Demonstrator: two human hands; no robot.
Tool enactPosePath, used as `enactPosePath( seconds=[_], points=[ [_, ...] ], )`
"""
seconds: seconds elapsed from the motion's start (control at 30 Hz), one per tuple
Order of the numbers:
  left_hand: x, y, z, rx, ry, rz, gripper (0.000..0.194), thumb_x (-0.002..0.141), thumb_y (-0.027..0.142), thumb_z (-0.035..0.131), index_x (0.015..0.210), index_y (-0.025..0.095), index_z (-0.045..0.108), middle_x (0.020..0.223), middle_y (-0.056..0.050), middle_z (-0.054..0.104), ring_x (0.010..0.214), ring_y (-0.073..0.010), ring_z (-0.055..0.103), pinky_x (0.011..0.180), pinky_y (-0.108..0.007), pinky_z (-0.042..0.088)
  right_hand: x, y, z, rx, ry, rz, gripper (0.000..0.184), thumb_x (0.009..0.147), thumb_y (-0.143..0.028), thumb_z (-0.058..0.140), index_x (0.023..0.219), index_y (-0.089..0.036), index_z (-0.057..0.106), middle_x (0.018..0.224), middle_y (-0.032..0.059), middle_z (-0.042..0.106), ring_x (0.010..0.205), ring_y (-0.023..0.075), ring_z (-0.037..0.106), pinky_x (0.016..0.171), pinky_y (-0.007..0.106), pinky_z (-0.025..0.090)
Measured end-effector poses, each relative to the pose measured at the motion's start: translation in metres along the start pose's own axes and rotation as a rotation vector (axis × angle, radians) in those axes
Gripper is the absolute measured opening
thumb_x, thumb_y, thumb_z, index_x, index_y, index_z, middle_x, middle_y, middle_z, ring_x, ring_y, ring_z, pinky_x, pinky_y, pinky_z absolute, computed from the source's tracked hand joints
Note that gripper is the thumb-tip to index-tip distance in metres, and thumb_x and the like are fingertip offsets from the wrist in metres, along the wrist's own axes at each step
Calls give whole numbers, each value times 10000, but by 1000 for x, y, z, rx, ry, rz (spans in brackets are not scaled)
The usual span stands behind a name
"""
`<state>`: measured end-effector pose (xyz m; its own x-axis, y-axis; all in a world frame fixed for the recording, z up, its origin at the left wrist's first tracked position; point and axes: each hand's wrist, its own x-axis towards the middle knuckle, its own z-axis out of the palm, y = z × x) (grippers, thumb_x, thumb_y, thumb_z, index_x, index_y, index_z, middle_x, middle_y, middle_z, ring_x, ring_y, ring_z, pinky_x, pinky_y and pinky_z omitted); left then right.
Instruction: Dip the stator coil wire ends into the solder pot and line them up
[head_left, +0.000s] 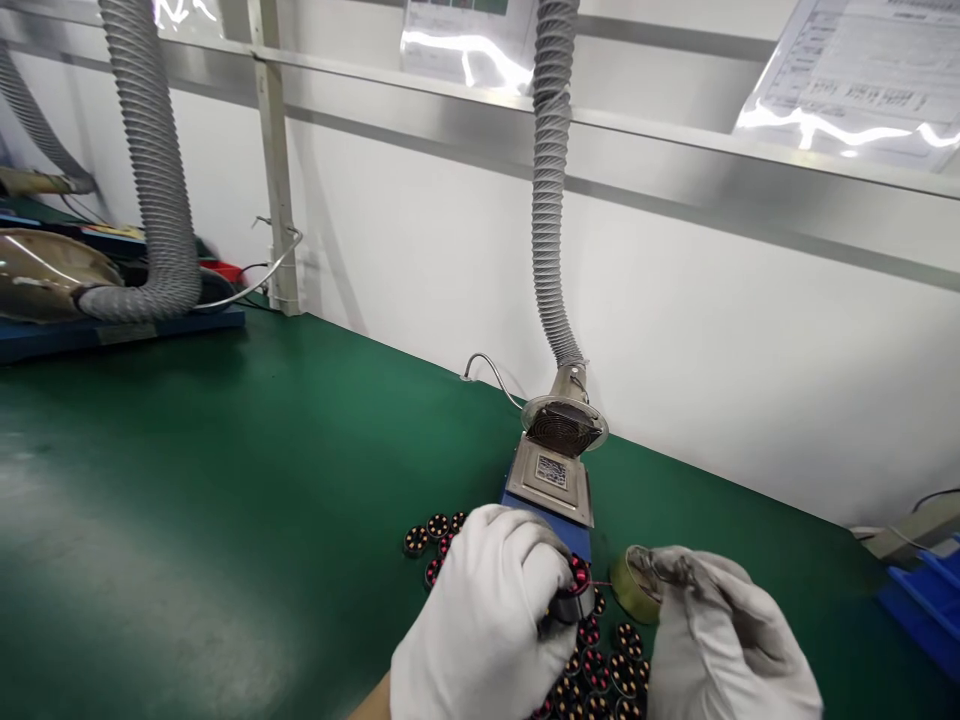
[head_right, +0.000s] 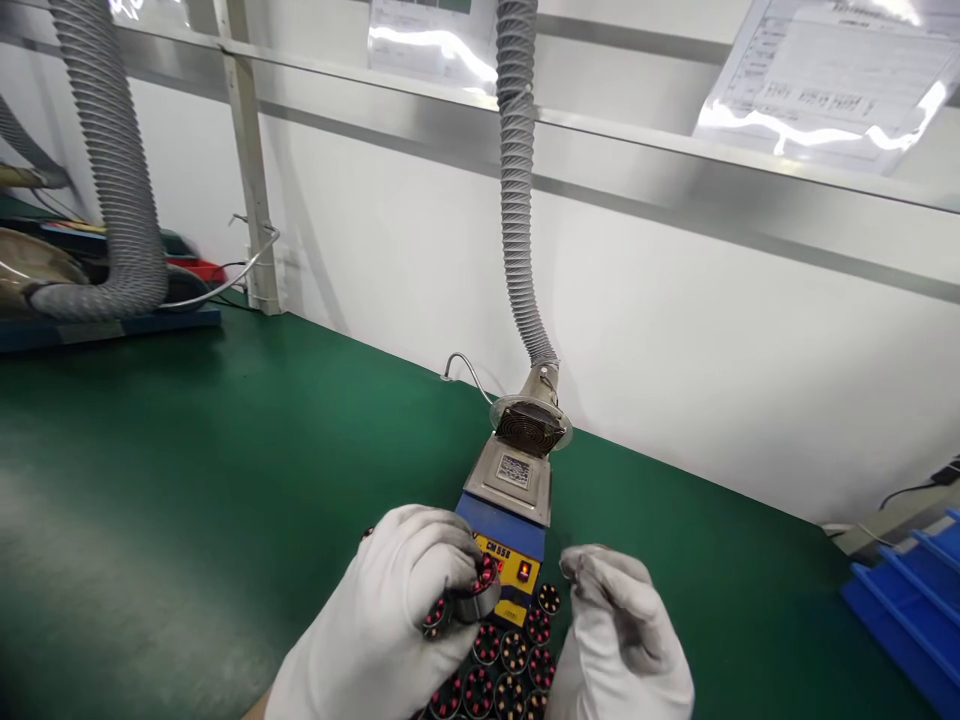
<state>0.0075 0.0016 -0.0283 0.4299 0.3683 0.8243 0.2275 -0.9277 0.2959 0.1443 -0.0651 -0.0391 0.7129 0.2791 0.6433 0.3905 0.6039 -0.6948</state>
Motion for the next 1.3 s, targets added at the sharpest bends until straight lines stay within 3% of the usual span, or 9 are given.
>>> enactPosePath(
  seconds=[0.2,0.33,0.53,0.7,0.83,0.93,1.07,1.17,1.3],
  points=[
    [1,-3,1,17,88,-13,228,656,16,464,826,155,530,848,-56,630,837,-230,579,751,-420,470,-16,12,17,152,-375,410,364,650,-344,773,973,-202,681,927,99,708,829,232,672,728,318,555],
    [1,-8,1,-126,61,-13,378,627,-25,462,939,177,536,973,-37,634,929,-193,569,828,-365,458,-22,36,24,262,-471,591,321,683,-416,727,926,-211,687,887,84,705,855,248,657,779,379,538],
    [4,-14,-4,-377,-48,-52,232,804,165,615,1017,245,569,1005,-20,635,926,-190,577,816,-337,456,-7,57,6,283,-458,607,322,558,-495,785,733,-242,691,716,59,693,772,280,651,704,415,547],
    [10,-19,-6,-596,-5,7,161,889,317,545,915,197,649,882,-51,680,849,-175,624,791,-285,489,-18,55,2,270,-469,632,340,618,-470,760,859,-236,704,834,72,706,820,282,648,732,423,540],
    [8,-22,-9,-702,136,-202,147,862,256,579,759,190,661,764,-35,673,796,-176,627,760,-278,506,-21,58,3,286,-497,650,327,603,-469,771,823,-236,705,788,68,704,790,273,652,715,419,545],
    [6,-22,-10,-757,124,-391,85,787,188,655,863,220,675,911,-25,665,872,-176,626,799,-269,507,-16,62,3,304,-502,648,298,572,-472,786,729,-235,696,712,65,692,757,271,654,682,413,551],
    [7,-15,-5,-621,-165,-347,659,489,132,861,1096,232,625,1092,-48,630,991,-225,597,895,-303,473,-10,58,0,311,-499,649,286,586,-480,775,701,-232,689,668,60,682,742,273,657,671,418,554],
    [9,-10,-2,-684,-93,-203,374,695,294,767,1041,203,658,1016,-62,670,936,-198,621,842,-273,491,-13,48,0,302,-503,657,271,599,-465,776,729,-243,694,723,58,696,776,275,656,698,417,555],
    [13,-6,-5,-784,-63,-225,261,829,422,609,902,194,713,982,-79,692,916,-199,638,823,-280,510,-22,31,8,291,-460,684,283,655,-421,758,877,-257,699,841,60,704,805,257,653,754,406,545]
  ],
)
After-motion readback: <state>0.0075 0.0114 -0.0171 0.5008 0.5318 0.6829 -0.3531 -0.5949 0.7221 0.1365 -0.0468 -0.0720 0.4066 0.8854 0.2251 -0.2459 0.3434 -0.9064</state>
